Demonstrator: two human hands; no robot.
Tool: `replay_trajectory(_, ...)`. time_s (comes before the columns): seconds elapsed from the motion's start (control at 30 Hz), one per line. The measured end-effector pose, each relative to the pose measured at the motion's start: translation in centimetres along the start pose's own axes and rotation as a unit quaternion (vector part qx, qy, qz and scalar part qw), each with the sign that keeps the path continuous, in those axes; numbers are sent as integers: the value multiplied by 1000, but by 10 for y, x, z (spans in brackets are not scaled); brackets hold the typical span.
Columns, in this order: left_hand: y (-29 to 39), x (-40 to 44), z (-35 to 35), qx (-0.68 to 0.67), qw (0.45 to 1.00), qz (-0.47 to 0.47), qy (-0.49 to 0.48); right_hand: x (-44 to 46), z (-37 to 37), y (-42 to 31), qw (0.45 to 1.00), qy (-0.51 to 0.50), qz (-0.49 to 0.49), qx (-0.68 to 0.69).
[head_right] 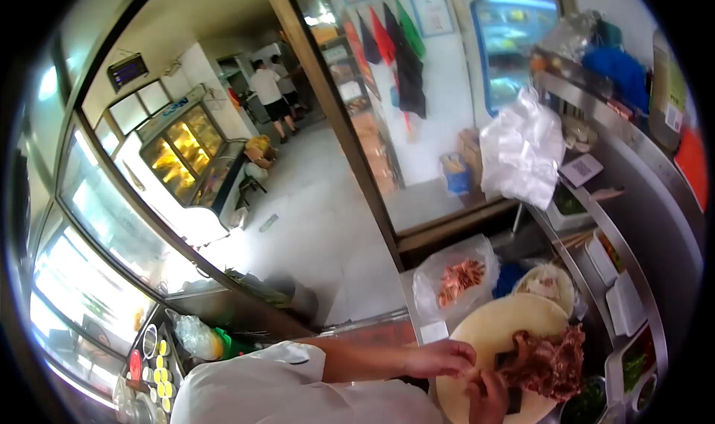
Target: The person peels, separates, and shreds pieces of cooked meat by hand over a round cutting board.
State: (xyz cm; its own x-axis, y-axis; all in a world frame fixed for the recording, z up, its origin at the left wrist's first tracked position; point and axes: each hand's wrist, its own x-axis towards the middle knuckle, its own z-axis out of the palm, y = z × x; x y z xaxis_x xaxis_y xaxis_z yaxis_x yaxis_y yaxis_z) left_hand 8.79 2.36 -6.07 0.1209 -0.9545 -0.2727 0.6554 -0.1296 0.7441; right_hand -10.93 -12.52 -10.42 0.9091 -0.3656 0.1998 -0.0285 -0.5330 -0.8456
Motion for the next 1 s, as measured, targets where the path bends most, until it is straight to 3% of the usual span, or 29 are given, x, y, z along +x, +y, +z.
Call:
replay_trajectory(0.3, -31, -26, 7, -77, 995, -47, 52, -24, 12, 13, 992, -80, 77, 65)
replay_trajectory(0.37, -37, -25, -3, -54, 997, -35, 38, -25, 10, 8, 991, -79, 79, 68)
replay_trajectory(0.47, -25, -35, 6, 103, 990, -73, 68, -24, 8, -1, 990, -80, 84, 75)
replay_trajectory(0.6, -33, -33, -5, 194, 975, -110, -23, -26, 4, -7, 989, -96, 72, 90)
replay_trajectory(0.7, -35, -33, -7, 181, 978, -96, -42, -24, -1, -25, 995, -71, 27, 62)
replay_trajectory(0.8, -32, -35, 0, 135, 988, -39, -57, -16, 1, -43, 999, 18, -16, 36)
replay_trajectory(0.9, -37, -27, -3, 56, 997, 14, -42, -3, 8, -64, 979, 200, 33, 1)
replay_trajectory(0.93, -44, -21, -11, 63, 997, 44, -16, -2, 11, -48, 970, 241, 1, -40)
replay_trajectory(1.0, -59, -7, -25, 61, 996, 68, 15, 9, -9, -80, 967, 209, -47, -139)
